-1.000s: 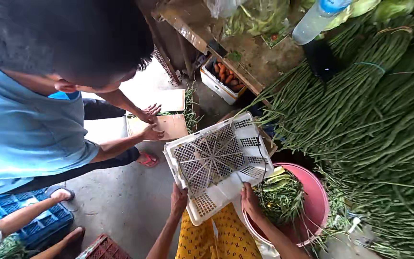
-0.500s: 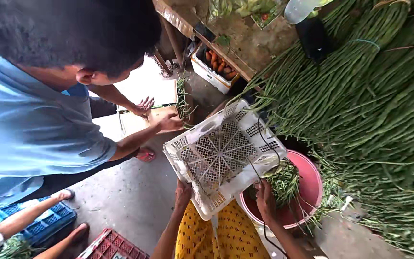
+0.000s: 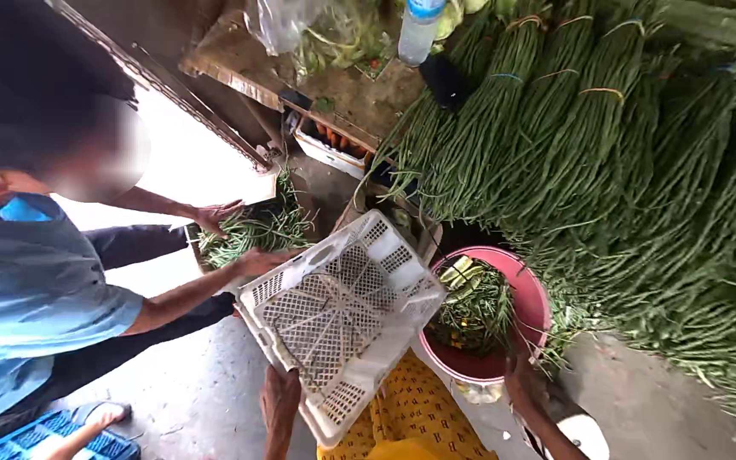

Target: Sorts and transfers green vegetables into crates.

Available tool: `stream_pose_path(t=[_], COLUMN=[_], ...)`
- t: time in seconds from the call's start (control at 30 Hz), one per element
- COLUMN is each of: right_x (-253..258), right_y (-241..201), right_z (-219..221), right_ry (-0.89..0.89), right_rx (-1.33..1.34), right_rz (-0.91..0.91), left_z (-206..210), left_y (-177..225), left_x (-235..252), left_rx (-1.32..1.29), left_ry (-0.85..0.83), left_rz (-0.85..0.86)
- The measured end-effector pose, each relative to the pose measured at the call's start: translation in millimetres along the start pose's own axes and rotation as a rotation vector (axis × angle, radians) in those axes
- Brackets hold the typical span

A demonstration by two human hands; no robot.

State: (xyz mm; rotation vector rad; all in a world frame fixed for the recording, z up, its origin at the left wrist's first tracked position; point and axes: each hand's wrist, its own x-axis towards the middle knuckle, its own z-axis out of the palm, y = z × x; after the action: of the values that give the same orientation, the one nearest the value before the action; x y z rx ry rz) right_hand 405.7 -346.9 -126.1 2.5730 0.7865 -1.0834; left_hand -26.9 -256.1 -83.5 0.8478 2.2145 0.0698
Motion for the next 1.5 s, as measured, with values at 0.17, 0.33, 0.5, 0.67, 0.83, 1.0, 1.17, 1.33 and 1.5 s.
stream_pose_path(t=[0.17,0.33,0.5,0.67,0.83,1.0,1.17,1.33,1.5], right_x=[3,-19,-15,-6,3,-14,-32,-38,-2], right_y=[-39,-98,-121,-127,-144,-172,-175,-191,-186], right_z=[-4,-6,13,26,45,60,82,128,192], right_ry=[-0.215,-0.455,-0.498,-0.578,-0.536,-0.508,-0.594,-0.473,-0.567], right_rx=[-0.34,-0.568,-0.565,-0.58,-0.409,-0.299,-0.533,-0.606,-0.565], right_rz=[-0.093,-0.255,-0.313,-0.326,-0.384,-0.44,-0.688,-0.68,-0.701], left_z=[-74,-115,-113,-101,-86,-76,-60,-30,5], left_y=[-27,-41,-58,-74,-97,-128,-158,-194,-219], left_x=[-37,-73,-97,-104,-112,-133,-155,-143,-104], left_rx=[0.159,0.292,0.369,0.235,0.129,0.048,0.038,-0.007,-0.075], left_ry=[0.213,0.433,0.552,0.597,0.628,0.665,0.697,0.669,0.533], left_rz=[-0.021,0.134,0.352,0.333,0.304,0.233,0.172,0.109,-0.157])
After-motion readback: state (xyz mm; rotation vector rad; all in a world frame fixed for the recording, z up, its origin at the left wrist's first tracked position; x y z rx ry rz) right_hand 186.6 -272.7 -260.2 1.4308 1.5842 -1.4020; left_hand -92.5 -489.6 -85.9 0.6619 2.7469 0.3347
